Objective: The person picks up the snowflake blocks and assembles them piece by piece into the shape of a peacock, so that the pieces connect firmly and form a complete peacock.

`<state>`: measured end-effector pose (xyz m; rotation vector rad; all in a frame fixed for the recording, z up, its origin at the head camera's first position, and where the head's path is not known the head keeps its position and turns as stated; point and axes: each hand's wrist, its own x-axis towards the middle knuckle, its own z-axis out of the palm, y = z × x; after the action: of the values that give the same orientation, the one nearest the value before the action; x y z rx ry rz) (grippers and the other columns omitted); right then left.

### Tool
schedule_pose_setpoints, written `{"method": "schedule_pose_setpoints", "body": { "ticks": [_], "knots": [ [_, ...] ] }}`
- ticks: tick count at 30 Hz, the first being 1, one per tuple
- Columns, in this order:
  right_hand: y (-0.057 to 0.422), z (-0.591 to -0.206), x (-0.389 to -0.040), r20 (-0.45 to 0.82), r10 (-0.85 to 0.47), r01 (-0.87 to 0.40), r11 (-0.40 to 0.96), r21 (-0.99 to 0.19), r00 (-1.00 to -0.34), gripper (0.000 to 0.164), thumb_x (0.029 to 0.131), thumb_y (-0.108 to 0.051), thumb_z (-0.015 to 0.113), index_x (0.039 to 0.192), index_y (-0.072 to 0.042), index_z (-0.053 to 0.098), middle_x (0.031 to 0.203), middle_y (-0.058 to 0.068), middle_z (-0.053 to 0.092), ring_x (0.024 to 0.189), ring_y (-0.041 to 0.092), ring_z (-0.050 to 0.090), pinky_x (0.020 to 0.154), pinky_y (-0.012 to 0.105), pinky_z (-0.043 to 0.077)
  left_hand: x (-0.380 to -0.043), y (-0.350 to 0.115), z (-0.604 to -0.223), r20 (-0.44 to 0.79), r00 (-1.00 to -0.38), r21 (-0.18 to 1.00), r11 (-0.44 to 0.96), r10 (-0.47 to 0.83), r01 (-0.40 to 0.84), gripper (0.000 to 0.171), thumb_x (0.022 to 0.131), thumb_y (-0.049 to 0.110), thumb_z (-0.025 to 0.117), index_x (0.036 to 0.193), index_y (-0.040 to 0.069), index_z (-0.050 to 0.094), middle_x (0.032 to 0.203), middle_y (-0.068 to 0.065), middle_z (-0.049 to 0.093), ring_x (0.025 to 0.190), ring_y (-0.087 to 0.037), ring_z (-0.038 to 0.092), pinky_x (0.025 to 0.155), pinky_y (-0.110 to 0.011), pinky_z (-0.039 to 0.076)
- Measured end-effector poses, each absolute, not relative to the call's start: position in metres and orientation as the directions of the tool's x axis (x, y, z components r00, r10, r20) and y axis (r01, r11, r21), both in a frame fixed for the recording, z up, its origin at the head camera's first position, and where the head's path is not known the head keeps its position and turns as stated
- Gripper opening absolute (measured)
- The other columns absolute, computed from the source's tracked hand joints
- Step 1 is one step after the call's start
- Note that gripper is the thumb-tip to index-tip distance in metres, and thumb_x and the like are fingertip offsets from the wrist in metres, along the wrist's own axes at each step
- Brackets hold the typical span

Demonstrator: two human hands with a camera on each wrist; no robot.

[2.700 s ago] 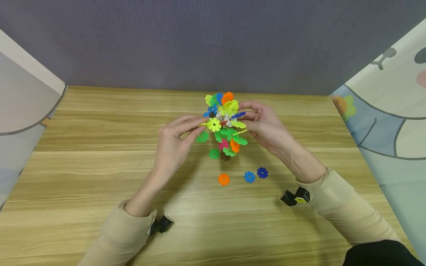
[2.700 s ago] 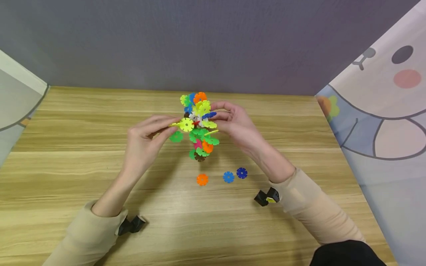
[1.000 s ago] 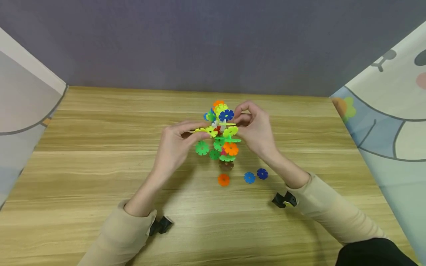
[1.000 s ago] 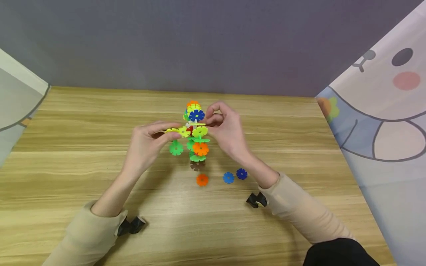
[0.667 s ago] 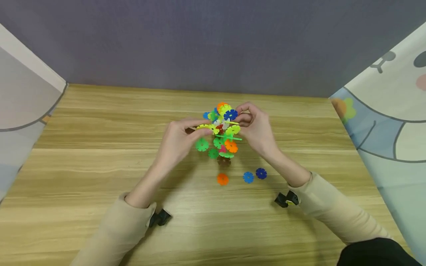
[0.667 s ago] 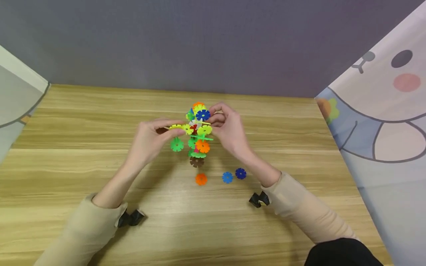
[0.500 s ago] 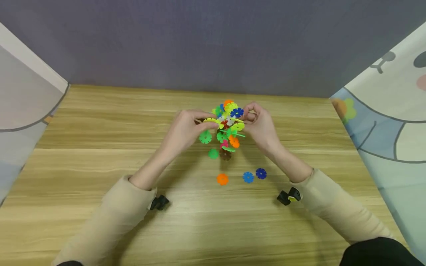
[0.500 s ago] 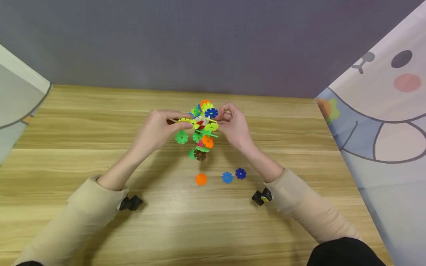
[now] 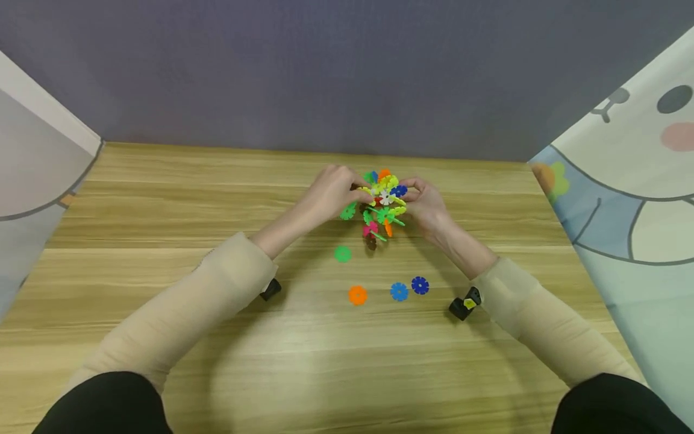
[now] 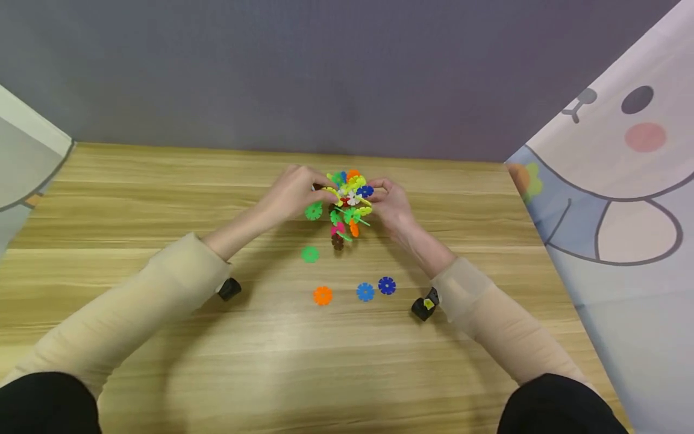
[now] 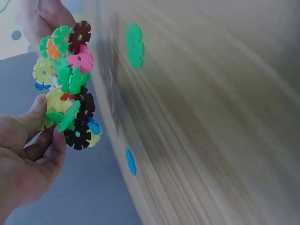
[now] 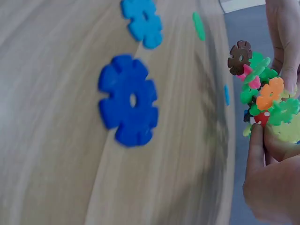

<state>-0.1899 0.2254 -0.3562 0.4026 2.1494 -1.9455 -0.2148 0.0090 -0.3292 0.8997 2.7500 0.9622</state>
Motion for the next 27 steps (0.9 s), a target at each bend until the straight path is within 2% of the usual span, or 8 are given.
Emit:
{"method": "schedule_pose_setpoints", "body": {
  "ticks": [2, 9, 10, 14, 18, 22, 26, 27],
  "knots": [
    [0.228, -0.359, -0.191, -0.358, 0.042, 0.36, 0.083, -0.929, -0.933, 0.044, 0.09, 0.02, 0.061, 0.118, -0.014, 0.053, 0.08, -0.01, 0.074, 0.077, 0.007, 0.071, 0.077, 0.019, 0.06, -0.218, 0.012, -0.331, 0.088, -0.813, 0.593, 0.625, 0.576, 0.507, 0.029, 0.095, 0.028, 0.074, 0.118, 0.01, 0.077, 0.116, -0.008, 0.079, 0.055, -0.01, 0.038, 0.058, -0.024, 0.037],
    [0.24, -0.369, -0.191, -0.413, -0.091, 0.409, 0.062, -0.911, -0.906, 0.047, 0.094, 0.022, 0.052, 0.127, -0.01, 0.048, 0.089, -0.006, 0.075, 0.086, 0.008, 0.072, 0.081, 0.02, 0.06, -0.221, 0.021, -0.338, 0.044, -0.778, 0.539, 0.64, 0.627, 0.547, 0.025, 0.096, 0.026, 0.073, 0.116, 0.011, 0.078, 0.117, -0.007, 0.078, 0.071, -0.012, 0.061, 0.071, -0.024, 0.051],
    [0.242, -0.37, -0.19, -0.411, -0.088, 0.402, 0.098, -0.91, -0.907, 0.045, 0.094, 0.02, 0.053, 0.128, -0.01, 0.048, 0.089, -0.008, 0.075, 0.087, 0.008, 0.071, 0.081, 0.02, 0.06, -0.221, 0.022, -0.339, 0.041, -0.776, 0.529, 0.645, 0.63, 0.551, 0.026, 0.097, 0.026, 0.073, 0.117, 0.011, 0.078, 0.118, -0.007, 0.078, 0.071, -0.013, 0.062, 0.071, -0.024, 0.052],
    [0.245, -0.372, -0.19, -0.371, -0.021, 0.348, 0.302, -0.888, -0.928, 0.044, 0.094, 0.012, 0.062, 0.134, -0.003, 0.052, 0.091, -0.009, 0.07, 0.089, 0.005, 0.067, 0.078, 0.017, 0.058, -0.222, 0.026, -0.339, 0.047, -0.773, 0.475, 0.667, 0.633, 0.574, 0.029, 0.098, 0.027, 0.072, 0.122, 0.012, 0.076, 0.126, -0.007, 0.075, 0.093, -0.016, 0.073, 0.084, -0.029, 0.058],
    [0.243, -0.369, -0.189, -0.299, 0.028, 0.278, 0.459, -0.844, -0.954, 0.046, 0.092, 0.008, 0.068, 0.137, 0.003, 0.057, 0.103, 0.001, 0.064, 0.091, 0.008, 0.063, 0.077, 0.015, 0.057, -0.222, 0.028, -0.337, 0.07, -0.769, 0.432, 0.676, 0.635, 0.597, 0.031, 0.099, 0.026, 0.07, 0.127, 0.014, 0.074, 0.133, -0.006, 0.072, 0.103, -0.02, 0.074, 0.089, -0.033, 0.06],
    [0.242, -0.366, -0.187, -0.293, 0.033, 0.269, 0.502, -0.822, -0.956, 0.047, 0.092, 0.007, 0.069, 0.138, 0.005, 0.059, 0.112, 0.01, 0.062, 0.091, 0.01, 0.059, 0.074, 0.014, 0.057, -0.221, 0.03, -0.337, 0.081, -0.758, 0.418, 0.668, 0.647, 0.615, 0.033, 0.1, 0.027, 0.069, 0.13, 0.014, 0.071, 0.137, -0.005, 0.069, 0.109, -0.021, 0.072, 0.091, -0.035, 0.06],
    [0.244, -0.366, -0.185, -0.317, 0.017, 0.274, 0.544, -0.793, -0.948, 0.043, 0.093, 0.003, 0.07, 0.135, 0.006, 0.061, 0.112, 0.013, 0.065, 0.089, 0.008, 0.059, 0.072, 0.014, 0.056, -0.222, 0.026, -0.34, 0.119, -0.748, 0.412, 0.653, 0.653, 0.636, 0.034, 0.101, 0.032, 0.068, 0.129, 0.014, 0.072, 0.134, -0.005, 0.071, 0.119, -0.023, 0.069, 0.099, -0.037, 0.058],
    [0.245, -0.367, -0.185, -0.319, 0.011, 0.272, 0.553, -0.788, -0.948, 0.042, 0.093, 0.001, 0.071, 0.134, 0.006, 0.062, 0.112, 0.012, 0.066, 0.089, 0.008, 0.06, 0.072, 0.015, 0.057, -0.222, 0.023, -0.341, 0.135, -0.747, 0.425, 0.643, 0.651, 0.637, 0.035, 0.101, 0.034, 0.067, 0.128, 0.013, 0.072, 0.131, -0.006, 0.072, 0.116, -0.023, 0.07, 0.098, -0.037, 0.059]
  ]
}}
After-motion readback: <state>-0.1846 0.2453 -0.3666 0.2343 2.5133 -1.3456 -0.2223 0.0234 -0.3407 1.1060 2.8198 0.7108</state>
